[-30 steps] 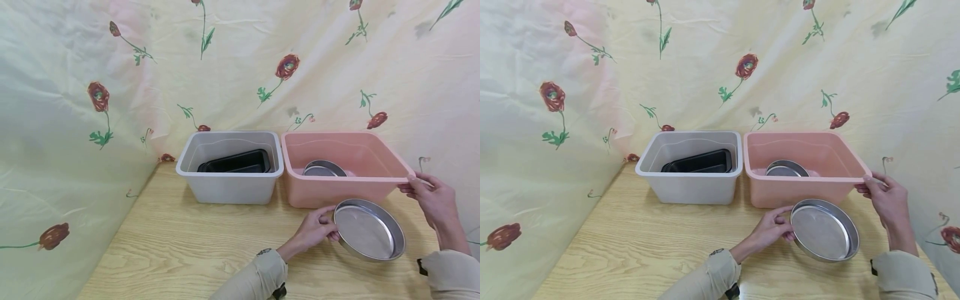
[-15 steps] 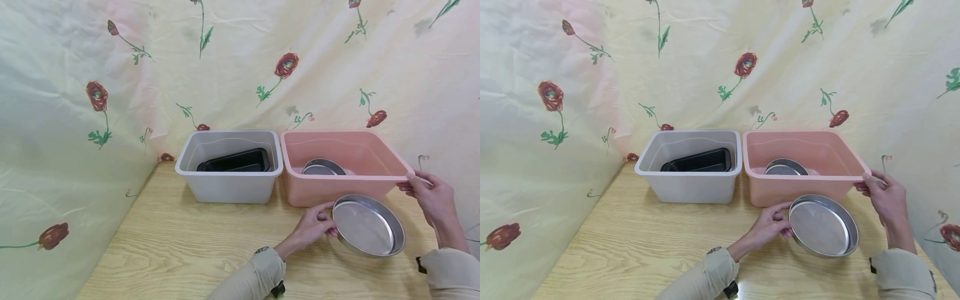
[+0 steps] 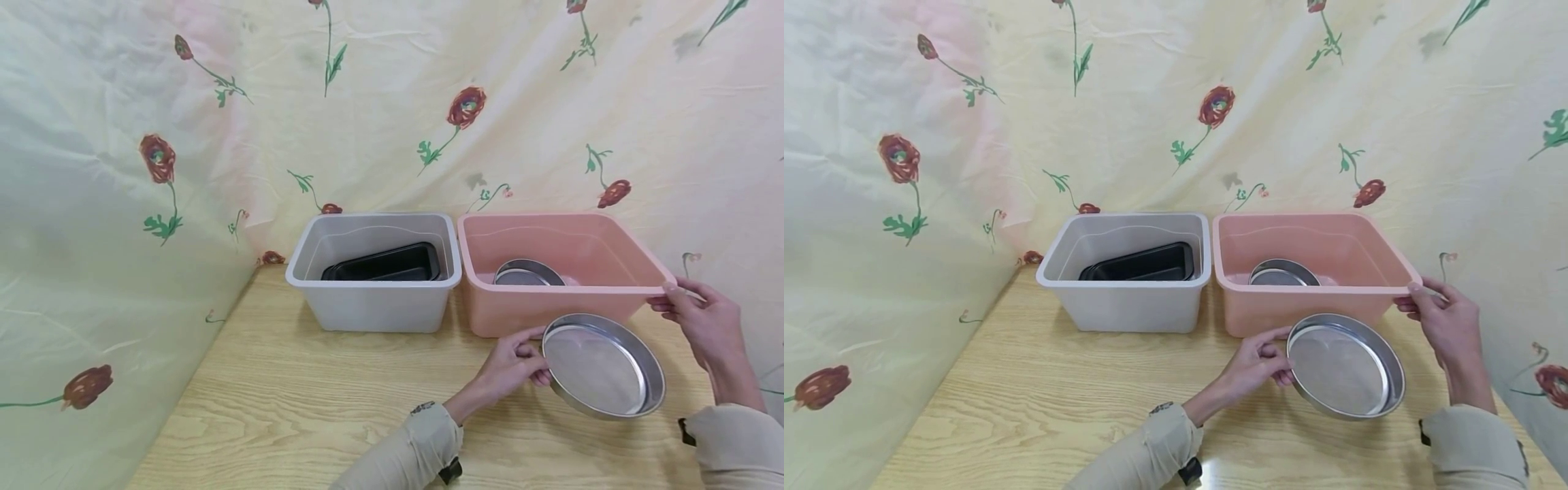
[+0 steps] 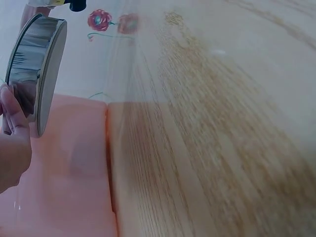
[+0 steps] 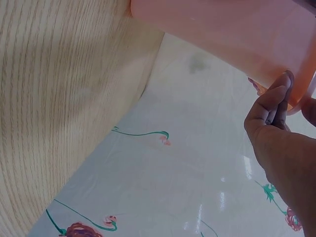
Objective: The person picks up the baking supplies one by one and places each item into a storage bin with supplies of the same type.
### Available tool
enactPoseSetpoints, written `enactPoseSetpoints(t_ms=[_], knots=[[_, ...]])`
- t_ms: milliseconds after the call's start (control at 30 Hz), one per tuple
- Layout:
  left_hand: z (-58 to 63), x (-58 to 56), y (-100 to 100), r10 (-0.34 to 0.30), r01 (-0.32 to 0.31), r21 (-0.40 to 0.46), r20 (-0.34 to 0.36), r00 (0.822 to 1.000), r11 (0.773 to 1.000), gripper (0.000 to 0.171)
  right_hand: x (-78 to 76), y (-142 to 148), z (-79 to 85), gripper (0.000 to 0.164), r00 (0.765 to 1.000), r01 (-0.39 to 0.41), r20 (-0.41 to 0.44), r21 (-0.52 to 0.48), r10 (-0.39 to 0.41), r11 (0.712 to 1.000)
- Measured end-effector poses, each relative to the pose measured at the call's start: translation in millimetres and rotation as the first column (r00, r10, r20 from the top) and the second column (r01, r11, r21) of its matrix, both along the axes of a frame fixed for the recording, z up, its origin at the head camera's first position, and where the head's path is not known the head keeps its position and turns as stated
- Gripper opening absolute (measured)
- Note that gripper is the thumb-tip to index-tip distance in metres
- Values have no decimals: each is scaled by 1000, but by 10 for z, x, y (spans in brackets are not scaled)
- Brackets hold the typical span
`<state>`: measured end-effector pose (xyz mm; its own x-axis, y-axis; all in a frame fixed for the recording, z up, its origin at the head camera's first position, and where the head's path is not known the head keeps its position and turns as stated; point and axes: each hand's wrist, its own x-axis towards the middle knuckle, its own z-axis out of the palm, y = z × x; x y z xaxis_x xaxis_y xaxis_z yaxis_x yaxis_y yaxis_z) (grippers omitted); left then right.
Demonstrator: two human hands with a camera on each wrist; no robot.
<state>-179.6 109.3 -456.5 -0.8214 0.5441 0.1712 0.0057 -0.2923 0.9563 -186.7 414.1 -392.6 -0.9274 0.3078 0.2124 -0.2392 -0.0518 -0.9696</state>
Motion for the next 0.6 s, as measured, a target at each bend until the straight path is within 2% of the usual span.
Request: enactPoseSetpoints(t_ms=[67,233,467,600], knots=[[18,5,-7,-1,1,2,-2,1000,1000,55,-5,1,-4,26,1000,-8,-12,-20,8,1000],[55,14,-16,-10,10,7,-16,1000,1000,56,-9,-1,-15,25,1000,6,-2,3,-6,1000],[104,19,-16,-24,25,24,-39,999,999,57,-12,26,-32,28,997,-36,-64,-41,34,998],[149,25,-33,-33,34,24,-51,998,999,56,-9,12,-30,29,999,-21,-37,-28,20,999]])
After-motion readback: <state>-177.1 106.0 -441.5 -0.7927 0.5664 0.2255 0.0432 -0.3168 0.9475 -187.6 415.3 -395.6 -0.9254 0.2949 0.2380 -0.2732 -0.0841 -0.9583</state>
